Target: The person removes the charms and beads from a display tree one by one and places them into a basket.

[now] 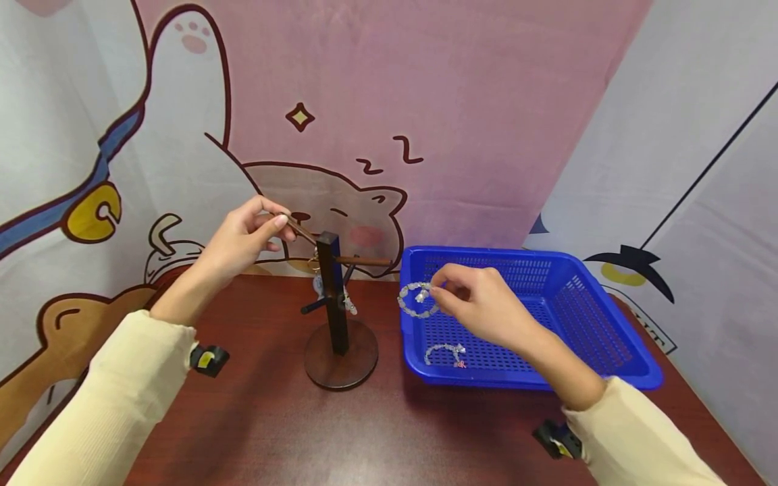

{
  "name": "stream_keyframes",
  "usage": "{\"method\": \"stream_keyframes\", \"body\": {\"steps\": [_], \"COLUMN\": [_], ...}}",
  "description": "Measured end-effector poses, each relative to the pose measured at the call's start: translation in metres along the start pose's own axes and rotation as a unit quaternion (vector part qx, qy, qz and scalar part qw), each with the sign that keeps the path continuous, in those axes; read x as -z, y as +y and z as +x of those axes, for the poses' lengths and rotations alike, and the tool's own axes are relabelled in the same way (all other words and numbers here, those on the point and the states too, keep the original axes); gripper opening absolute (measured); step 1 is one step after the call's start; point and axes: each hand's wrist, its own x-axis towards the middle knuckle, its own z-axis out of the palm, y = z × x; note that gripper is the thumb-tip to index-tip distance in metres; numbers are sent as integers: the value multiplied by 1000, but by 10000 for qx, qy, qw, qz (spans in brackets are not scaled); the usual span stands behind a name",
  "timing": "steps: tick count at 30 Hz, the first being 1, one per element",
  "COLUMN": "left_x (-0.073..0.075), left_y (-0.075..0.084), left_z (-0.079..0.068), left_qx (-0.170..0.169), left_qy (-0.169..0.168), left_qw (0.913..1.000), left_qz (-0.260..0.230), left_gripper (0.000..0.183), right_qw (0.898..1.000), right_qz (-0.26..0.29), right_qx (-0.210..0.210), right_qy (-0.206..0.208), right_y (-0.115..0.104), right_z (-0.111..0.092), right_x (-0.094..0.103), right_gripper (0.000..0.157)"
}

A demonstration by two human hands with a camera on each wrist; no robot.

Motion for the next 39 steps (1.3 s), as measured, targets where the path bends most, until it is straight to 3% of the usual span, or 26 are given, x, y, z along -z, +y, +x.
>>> {"method": "stream_keyframes", "body": {"steps": [10, 24, 39], "left_x": [0, -1, 0], "left_y": [-1, -2, -2], "left_z": [1, 0, 0], "left_qx": [-20, -95, -39], "left_qy": [-4, 21, -4], "left_qw": [10000, 9999, 9999], "left_qz": [-52, -57, -127], "left_gripper": [22, 24, 21], "right_qw": [9999, 9989, 9977], "right_qz": [-63, 76, 52], "right_qx": [-17, -278, -464], "right_qy": [-118, -376, -493], "right_y": [14, 39, 53], "right_z": [-18, -45, -59], "right_x": [2, -10, -18], "right_gripper": [7, 9, 8]}}
